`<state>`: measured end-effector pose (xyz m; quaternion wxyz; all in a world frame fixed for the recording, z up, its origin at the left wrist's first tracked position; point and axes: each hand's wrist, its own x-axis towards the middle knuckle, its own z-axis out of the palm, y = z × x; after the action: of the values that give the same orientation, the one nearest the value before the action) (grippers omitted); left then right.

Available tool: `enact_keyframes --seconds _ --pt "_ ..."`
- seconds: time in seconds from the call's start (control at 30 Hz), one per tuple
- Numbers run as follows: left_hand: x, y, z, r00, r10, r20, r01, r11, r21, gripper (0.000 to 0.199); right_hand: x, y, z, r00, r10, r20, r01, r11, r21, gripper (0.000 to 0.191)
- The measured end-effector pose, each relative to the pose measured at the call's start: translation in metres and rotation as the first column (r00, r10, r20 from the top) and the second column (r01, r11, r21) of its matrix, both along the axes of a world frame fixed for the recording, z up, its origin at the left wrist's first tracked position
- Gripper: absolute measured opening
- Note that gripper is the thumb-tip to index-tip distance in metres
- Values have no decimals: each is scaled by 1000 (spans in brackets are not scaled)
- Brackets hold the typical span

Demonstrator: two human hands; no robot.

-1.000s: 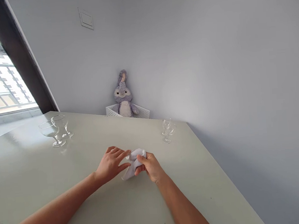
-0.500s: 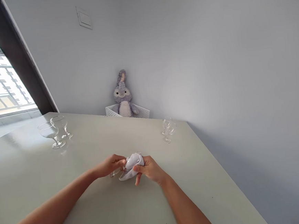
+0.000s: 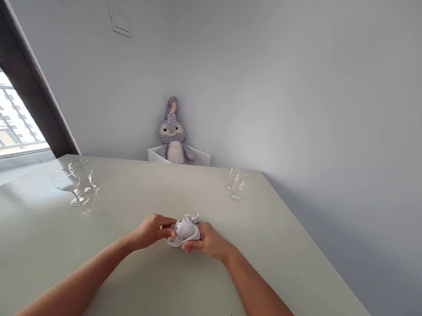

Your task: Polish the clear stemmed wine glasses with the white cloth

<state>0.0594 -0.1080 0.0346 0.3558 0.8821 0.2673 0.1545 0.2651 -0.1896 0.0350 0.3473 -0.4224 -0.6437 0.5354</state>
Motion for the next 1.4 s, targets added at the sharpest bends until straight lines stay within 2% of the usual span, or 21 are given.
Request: enact_keyframes --seconds 0.07,0.13,0.3,0.37,0.43,0.5,0.53,0.57,0.6,0.67,0.73,0.77,0.87,0.97,1.03,1.07,1.13,1.2,1.27,1.3,1.4 --pt "0 -1 5 998 -45 45 54 973 -224 39 4 1 4 992 -27 122 11 992 128 25" --pt "-1 0 9 994 -70 81 93 939 -331 41 8 1 8 969 -84 233 22 965 260 26" --pt "-4 5 6 994 -49 100 87 900 -427 45 21 4 13 912 -212 351 -2 854 520 26" --pt "-5 7 5 994 -16 105 60 896 -439 46 31 6 11 902 -311 300 81 803 590 25" --pt "-6 10 3 994 62 93 -17 905 -425 47 40 9 7 850 -488 196 253 706 662 27" --pt "-6 12 2 981 184 67 -146 913 -381 47 45 10 3 728 -680 90 413 539 734 29" --pt "-5 13 0 966 252 52 -219 911 -351 47 44 10 2 670 -740 67 433 462 774 31" --pt "-5 14 -1 949 312 34 -287 905 -314 45 40 9 1 641 -763 80 400 421 814 34" --pt "-3 14 -4 934 358 13 -342 902 -264 43 33 7 1 644 -754 131 320 421 849 39" --pt "0 11 -10 906 422 -26 -422 901 -96 32 15 4 1 686 -658 312 78 492 867 52" --pt "5 5 -18 900 435 -37 -426 894 141 19 -7 1 -1 689 -545 478 -122 564 817 56" --pt "8 1 -22 909 417 -30 -395 880 263 15 -16 0 -2 676 -524 518 -161 582 797 53" --pt "14 -10 -30 954 299 2 -250 798 549 17 -27 4 -5 659 -555 508 -63 632 772 42" --pt "16 -16 -34 987 160 27 -137 730 670 21 -16 12 -8 770 -520 370 215 757 617 34" --pt "17 -17 -35 992 113 55 -121 744 657 26 -5 19 -10 885 -429 183 356 874 330 36" --pt "17 -18 -35 991 116 70 -134 765 630 33 0 21 -13 911 -410 49 399 904 155 39" --pt "19 -19 -36 979 178 98 -202 817 540 44 3 26 -20 854 -470 -225 443 882 -161 44" --pt "21 -19 -37 954 271 126 -299 855 424 45 -3 27 -27 697 -589 -408 465 805 -368 45" --pt "24 -19 -38 917 360 173 -397 867 302 46 -15 25 -34 586 -640 -497 462 768 -444 43" --pt "25 -19 -39 895 395 209 -439 865 242 47 -23 23 -36 570 -634 -522 457 773 -440 42" --pt "31 -23 -40 809 479 340 -530 845 71 47 -45 13 -39 650 -535 -540 426 845 -324 39"
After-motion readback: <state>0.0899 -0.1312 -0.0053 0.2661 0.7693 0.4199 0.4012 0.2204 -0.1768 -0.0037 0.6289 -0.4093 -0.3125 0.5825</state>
